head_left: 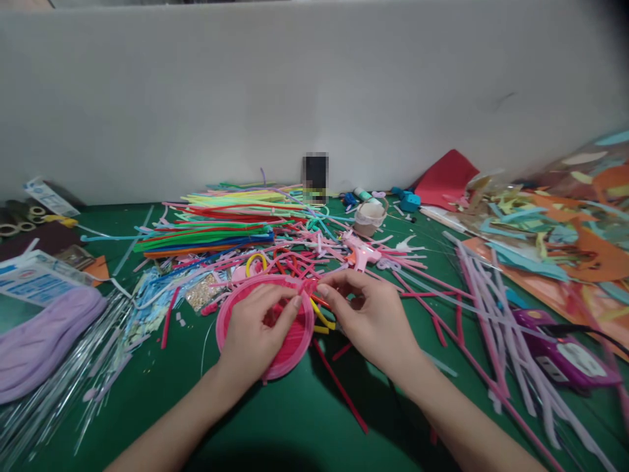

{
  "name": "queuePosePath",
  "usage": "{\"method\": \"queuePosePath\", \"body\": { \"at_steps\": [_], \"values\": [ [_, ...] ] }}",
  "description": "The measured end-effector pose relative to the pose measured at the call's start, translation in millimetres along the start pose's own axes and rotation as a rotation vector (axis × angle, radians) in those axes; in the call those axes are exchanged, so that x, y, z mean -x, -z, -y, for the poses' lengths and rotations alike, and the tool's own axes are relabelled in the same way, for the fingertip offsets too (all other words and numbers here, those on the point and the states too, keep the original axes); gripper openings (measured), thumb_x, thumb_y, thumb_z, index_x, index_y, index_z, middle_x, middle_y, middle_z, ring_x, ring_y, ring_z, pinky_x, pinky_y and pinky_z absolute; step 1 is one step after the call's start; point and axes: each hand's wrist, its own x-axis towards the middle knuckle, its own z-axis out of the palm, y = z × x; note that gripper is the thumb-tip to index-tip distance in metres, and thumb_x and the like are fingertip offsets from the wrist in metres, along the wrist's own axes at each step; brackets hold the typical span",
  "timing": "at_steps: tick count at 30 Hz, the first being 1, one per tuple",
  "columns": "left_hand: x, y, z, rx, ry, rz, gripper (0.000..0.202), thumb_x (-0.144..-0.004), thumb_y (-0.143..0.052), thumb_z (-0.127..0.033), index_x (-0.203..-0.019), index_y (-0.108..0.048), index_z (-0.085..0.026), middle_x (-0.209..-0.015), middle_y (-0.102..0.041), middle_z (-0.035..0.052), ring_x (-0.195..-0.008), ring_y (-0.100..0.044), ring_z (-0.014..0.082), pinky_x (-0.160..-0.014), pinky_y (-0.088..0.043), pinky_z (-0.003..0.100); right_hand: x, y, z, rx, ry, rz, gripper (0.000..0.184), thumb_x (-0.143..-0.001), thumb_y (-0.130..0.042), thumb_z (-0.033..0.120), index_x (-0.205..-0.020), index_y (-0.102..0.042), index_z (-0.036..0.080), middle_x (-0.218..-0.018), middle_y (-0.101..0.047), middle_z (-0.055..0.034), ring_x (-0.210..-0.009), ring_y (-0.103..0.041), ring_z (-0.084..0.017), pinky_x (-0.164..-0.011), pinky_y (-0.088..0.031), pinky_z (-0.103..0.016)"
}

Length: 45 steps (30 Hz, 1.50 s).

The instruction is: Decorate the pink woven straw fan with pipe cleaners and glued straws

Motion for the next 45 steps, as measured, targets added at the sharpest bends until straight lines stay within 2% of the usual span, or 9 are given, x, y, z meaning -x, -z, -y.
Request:
{"method": "queuePosePath", "body": {
  "at_steps": [3, 6, 10, 13, 22, 27, 36, 42, 45],
  "values": [
    [-4.9, 3.3, 8.1, 0.117, -0.034, -0.014, 0.011, -0.090, -0.063, -0.025, -0.082, -0.069, -0.020, -0.077, -0.073, 0.0004, -0.071, -0.067, 0.0149, -0.066, -0.052, 0.026, -1.5, 5.5, 3.8, -0.214, -0.066, 0.150, 0.017, -0.086, -0.064, 0.033, -0.084, -0.069, 0.017, -0.077, -0.069, -0.0014, -0.066, -0.058, -0.013, -0.057, -0.042, -0.022],
    [-8.8, 13.8, 12.9, 0.129, -0.303, 0.005, 0.017, -0.094, -0.057, -0.025, -0.082, -0.070, -0.020, -0.077, -0.073, 0.0022, -0.075, -0.067, 0.0159, -0.072, -0.054, 0.029, -2.2, 17.1, 8.4, -0.335, -0.119, 0.381, 0.019, -0.082, -0.070, 0.036, -0.081, -0.068, 0.016, -0.067, -0.063, 0.0024, -0.057, -0.051, -0.009, -0.052, -0.038, -0.020],
    [-9.1, 29.6, 7.4, -0.179, -0.726, -0.021, 0.011, -0.090, -0.062, -0.015, -0.092, -0.071, -0.019, -0.086, -0.075, 0.0035, -0.088, -0.065, 0.0187, -0.079, -0.054, 0.033, -2.8, 36.5, 12.5, -0.249, -0.130, 0.661, 0.017, -0.081, -0.072, 0.032, -0.079, -0.070, 0.015, -0.066, -0.062, 0.0028, -0.059, -0.050, -0.008, -0.055, -0.039, -0.019],
    [-9.0, 32.6, 0.4, -0.331, -0.852, 0.023, 0.008, -0.088, -0.063, -0.012, -0.091, -0.070, -0.017, -0.088, -0.075, 0.0038, -0.090, -0.066, 0.0198, -0.078, -0.055, 0.032, -3.2, 46.3, 13.5, -0.077, -0.075, 0.720, 0.015, -0.085, -0.067, 0.030, -0.080, -0.072, 0.016, -0.071, -0.067, 0.0014, -0.063, -0.054, -0.009, -0.057, -0.039, -0.019],
    [-7.3, 19.0, 1.0, -0.491, -0.638, 0.282, 0.020, -0.095, -0.049, -0.016, -0.085, -0.066, -0.013, -0.084, -0.068, 0.0088, -0.085, -0.061, 0.0232, -0.076, -0.052, 0.038, 3.4, 29.7, 11.0, 0.507, 0.097, 0.475, 0.017, -0.082, -0.058, 0.012, -0.081, -0.073, 0.020, -0.073, -0.070, -0.0018, -0.062, -0.058, -0.015, -0.057, -0.035, -0.025],
    [-6.1, 17.3, -8.7, -0.561, -0.635, 0.140, 0.016, -0.092, -0.051, -0.013, -0.083, -0.064, -0.011, -0.077, -0.066, 0.0079, -0.076, -0.058, 0.0231, -0.071, -0.049, 0.039, 5.9, 20.6, 8.5, 0.538, 0.120, 0.303, 0.016, -0.084, -0.057, 0.012, -0.080, -0.071, 0.019, -0.077, -0.071, -0.0046, -0.065, -0.062, -0.017, -0.058, -0.038, -0.026],
    [1.9, 12.4, -8.7, -0.587, -0.581, -0.175, 0.012, -0.082, -0.068, -0.008, -0.076, -0.058, -0.013, -0.071, -0.064, 0.0083, -0.071, -0.055, 0.0216, -0.066, -0.049, 0.036, 11.7, 2.6, 11.6, 0.235, 0.142, 0.016, 0.012, -0.087, -0.059, 0.017, -0.083, -0.069, 0.019, -0.080, -0.073, -0.0031, -0.066, -0.064, -0.015, -0.061, -0.045, -0.025],
    [5.4, 12.7, 0.1, -0.587, -0.609, -0.172, 0.020, -0.081, -0.068, -0.009, -0.101, -0.065, -0.010, -0.090, -0.070, 0.0139, -0.084, -0.059, 0.0259, -0.074, -0.053, 0.042, 5.8, 0.5, 5.3, 0.112, 0.085, -0.009, 0.011, -0.087, -0.060, 0.020, -0.084, -0.070, 0.019, -0.078, -0.073, -0.0016, -0.064, -0.063, -0.014, -0.060, -0.046, -0.024],
    [2.2, 15.8, -0.1, -0.500, -0.594, -0.116, 0.019, -0.082, -0.067, -0.012, -0.101, -0.068, -0.011, -0.094, -0.071, 0.0131, -0.088, -0.059, 0.0258, -0.078, -0.053, 0.043, 2.1, 4.2, 1.7, 0.117, 0.086, 0.038, 0.010, -0.086, -0.061, 0.020, -0.084, -0.070, 0.019, -0.077, -0.072, -0.0017, -0.065, -0.063, -0.015, -0.060, -0.045, -0.025]
  ]
}}
